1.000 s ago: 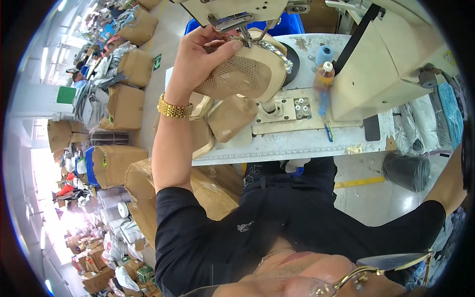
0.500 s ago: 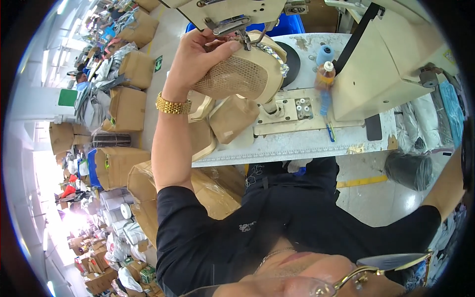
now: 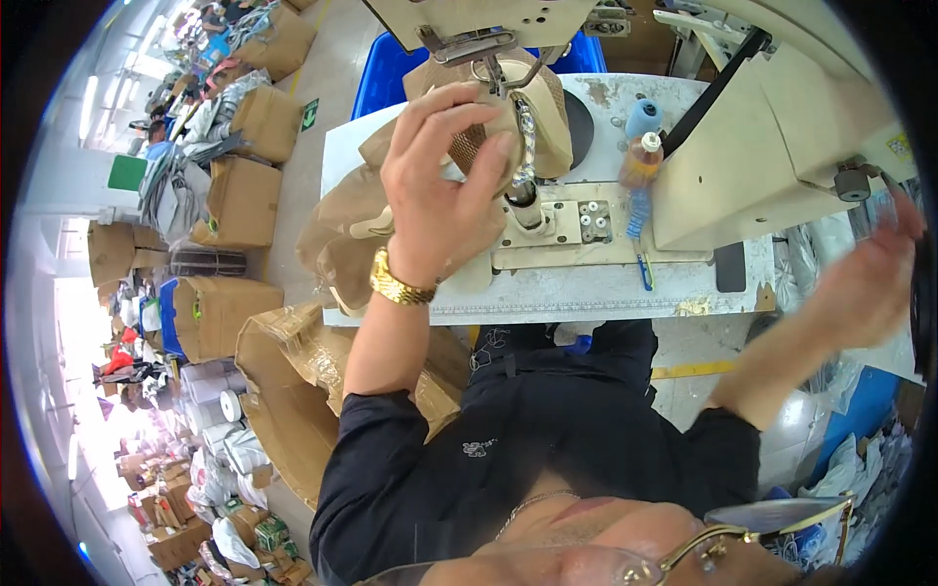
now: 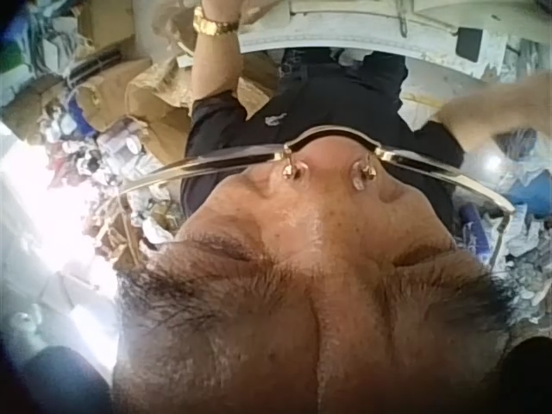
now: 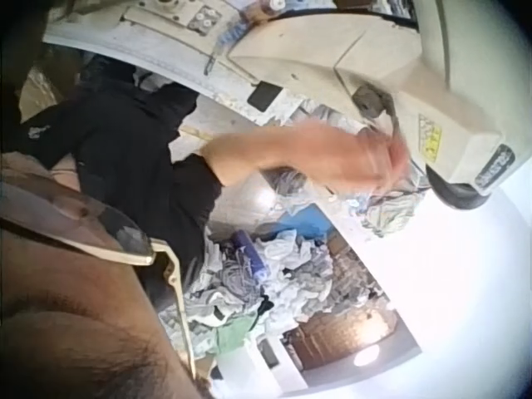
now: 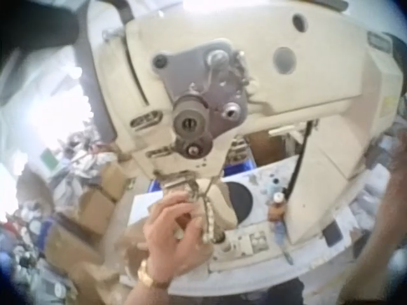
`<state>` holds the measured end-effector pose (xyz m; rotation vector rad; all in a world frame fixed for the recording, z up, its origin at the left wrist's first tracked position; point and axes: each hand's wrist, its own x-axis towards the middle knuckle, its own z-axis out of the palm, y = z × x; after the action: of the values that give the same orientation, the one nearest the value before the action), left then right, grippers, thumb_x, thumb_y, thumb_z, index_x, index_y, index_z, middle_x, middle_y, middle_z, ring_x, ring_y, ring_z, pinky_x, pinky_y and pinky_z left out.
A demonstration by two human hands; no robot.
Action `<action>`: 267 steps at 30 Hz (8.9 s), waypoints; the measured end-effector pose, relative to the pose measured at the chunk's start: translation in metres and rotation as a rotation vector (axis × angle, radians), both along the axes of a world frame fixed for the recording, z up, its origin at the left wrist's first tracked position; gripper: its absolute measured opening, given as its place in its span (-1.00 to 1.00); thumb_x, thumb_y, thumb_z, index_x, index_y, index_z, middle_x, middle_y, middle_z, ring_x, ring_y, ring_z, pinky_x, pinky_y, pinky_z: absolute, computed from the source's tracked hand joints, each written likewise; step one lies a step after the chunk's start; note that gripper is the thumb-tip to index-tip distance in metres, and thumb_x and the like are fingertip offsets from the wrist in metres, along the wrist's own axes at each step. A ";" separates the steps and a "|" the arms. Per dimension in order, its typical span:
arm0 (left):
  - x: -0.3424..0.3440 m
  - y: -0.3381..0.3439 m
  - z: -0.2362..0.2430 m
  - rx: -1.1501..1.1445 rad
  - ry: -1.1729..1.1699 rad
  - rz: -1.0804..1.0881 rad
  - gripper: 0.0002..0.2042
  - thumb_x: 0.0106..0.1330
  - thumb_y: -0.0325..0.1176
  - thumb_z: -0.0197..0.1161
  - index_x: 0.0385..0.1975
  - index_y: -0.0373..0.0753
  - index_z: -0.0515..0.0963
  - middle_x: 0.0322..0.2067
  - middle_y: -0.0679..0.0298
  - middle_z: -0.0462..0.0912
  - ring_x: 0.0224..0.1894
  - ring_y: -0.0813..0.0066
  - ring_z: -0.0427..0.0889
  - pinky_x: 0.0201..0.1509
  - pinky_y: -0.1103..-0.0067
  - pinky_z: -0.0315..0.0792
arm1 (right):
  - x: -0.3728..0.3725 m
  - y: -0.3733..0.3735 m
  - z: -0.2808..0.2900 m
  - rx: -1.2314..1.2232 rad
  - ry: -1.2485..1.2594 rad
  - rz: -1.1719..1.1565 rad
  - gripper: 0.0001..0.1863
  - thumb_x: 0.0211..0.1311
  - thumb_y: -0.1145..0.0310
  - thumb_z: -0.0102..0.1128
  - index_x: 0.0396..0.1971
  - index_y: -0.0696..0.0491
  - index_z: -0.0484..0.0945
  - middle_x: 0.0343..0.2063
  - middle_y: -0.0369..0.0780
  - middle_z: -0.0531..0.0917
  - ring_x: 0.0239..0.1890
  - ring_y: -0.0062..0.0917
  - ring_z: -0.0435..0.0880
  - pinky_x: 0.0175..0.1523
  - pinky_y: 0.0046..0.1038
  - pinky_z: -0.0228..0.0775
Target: Sewing a mesh and leather component together using an industrial sewing machine.
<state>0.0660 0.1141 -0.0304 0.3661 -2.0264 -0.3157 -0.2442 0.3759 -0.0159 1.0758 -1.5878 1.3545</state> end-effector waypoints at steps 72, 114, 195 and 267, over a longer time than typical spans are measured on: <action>0.005 -0.042 0.029 0.691 -0.284 -0.189 -0.78 0.24 -0.33 0.38 -0.23 -0.32 0.61 -0.31 0.28 0.67 -0.34 0.66 0.62 -0.30 0.65 0.52 | 0.207 -0.196 -0.051 0.109 -1.036 0.999 -0.78 0.21 0.36 0.35 -0.50 0.21 0.63 -0.62 -0.31 0.66 -0.58 -0.80 0.52 -0.47 -0.70 0.33; 0.014 -0.011 0.020 -0.142 -0.281 0.034 -0.74 0.25 -0.35 0.28 -0.08 -0.21 0.63 -0.07 0.21 0.66 -0.05 0.19 0.63 0.02 0.40 0.52 | 0.215 -0.154 -0.055 0.160 -1.129 1.393 -0.41 0.27 0.57 0.17 0.29 0.20 0.23 -0.38 -0.32 0.63 -0.42 -0.81 0.52 -0.36 -0.70 0.30; 0.019 -0.021 0.014 0.083 -0.214 -0.167 -0.68 0.19 -0.46 0.34 -0.03 -0.28 0.64 0.01 0.06 0.65 0.04 0.20 0.65 0.12 0.44 0.50 | 0.189 -0.186 -0.062 0.098 -1.245 1.483 -0.79 0.34 0.33 0.23 -0.20 0.18 0.59 -0.39 -0.29 0.68 -0.40 -0.69 0.66 -0.31 -0.65 0.55; 0.006 -0.055 0.008 0.744 -0.276 -0.465 -0.62 0.41 -0.29 0.19 0.14 -0.32 0.38 -0.02 0.26 0.48 0.05 0.58 0.43 0.07 0.59 0.45 | 0.166 -0.193 -0.045 0.322 -0.975 1.219 -0.81 0.15 0.36 0.38 -0.46 0.15 0.56 -0.58 -0.42 0.57 -0.54 -0.83 0.41 -0.48 -0.70 0.20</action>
<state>0.0716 0.0596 -0.0227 0.3964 -2.1892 -1.3885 -0.0783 0.1825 -0.0608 1.9010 -1.8648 2.8050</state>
